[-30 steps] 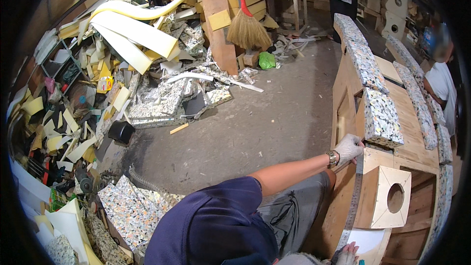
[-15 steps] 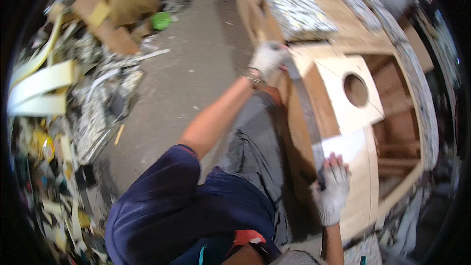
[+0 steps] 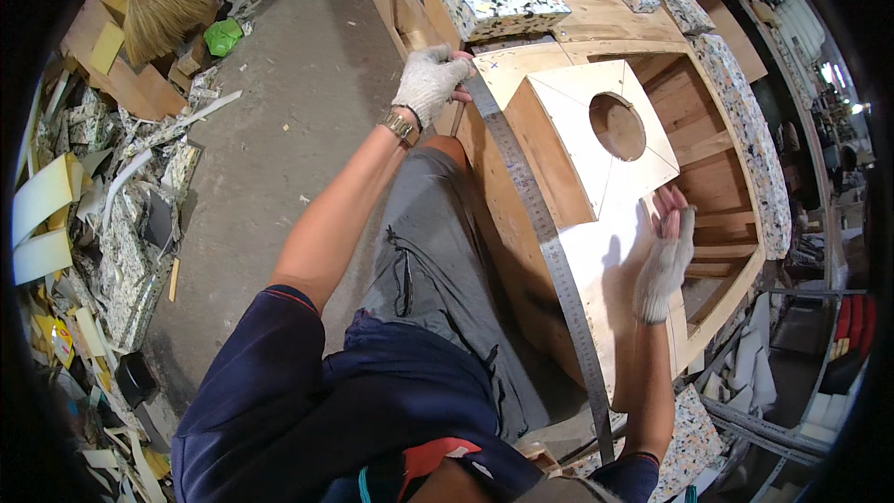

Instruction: The person repeatedly places a small wooden box with a circular cutout onto a larger wooden furniture frame, adjusts its position, and uses a metal ruler to measure alignment. The person lifts and repositions the box multiple times while checking fit and alignment on the frame.

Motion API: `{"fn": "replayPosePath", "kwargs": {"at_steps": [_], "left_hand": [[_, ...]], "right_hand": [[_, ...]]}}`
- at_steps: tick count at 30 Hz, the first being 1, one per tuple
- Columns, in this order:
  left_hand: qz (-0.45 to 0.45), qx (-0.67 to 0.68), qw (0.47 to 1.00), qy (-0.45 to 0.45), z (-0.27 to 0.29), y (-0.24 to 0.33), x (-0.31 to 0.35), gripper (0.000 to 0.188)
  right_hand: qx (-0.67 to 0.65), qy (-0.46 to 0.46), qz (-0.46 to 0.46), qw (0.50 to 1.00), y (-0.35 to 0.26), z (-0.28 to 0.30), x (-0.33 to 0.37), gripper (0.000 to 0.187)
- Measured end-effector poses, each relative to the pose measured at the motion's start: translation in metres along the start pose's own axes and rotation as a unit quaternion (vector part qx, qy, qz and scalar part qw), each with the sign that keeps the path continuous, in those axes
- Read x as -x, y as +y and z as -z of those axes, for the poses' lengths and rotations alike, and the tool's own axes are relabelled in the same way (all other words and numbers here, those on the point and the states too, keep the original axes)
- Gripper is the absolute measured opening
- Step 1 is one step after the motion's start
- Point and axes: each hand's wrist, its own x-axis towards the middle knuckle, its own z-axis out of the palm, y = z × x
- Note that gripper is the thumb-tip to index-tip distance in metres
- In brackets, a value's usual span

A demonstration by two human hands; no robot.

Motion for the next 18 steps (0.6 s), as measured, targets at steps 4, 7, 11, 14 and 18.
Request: {"fn": "replayPosePath", "kwargs": {"at_steps": [4,7,11,14,18], "left_hand": [[-0.001,-0.018,1.000,-0.007,0.000,0.000,-0.002,0.025],[-0.007,-0.014,1.000,-0.006,0.003,-0.005,-0.006,0.025],[-0.004,0.013,1.000,-0.003,-0.001,-0.007,-0.009,0.027],[-0.027,0.021,0.999,-0.034,0.000,-0.013,-0.012,0.029],[-0.012,-0.011,1.000,-0.012,0.010,-0.007,-0.009,0.032]], "right_hand": [[-0.194,0.028,-0.052,0.979,0.034,-0.016,-0.032,0.062],[-0.152,-0.008,-0.051,0.987,0.028,-0.027,-0.033,0.058],[-0.150,0.007,-0.060,0.987,0.034,-0.031,-0.035,0.062],[-0.086,0.013,-0.043,0.995,0.061,-0.018,-0.037,0.076],[-0.139,-0.028,-0.029,0.989,0.033,-0.032,-0.036,0.051]]}}
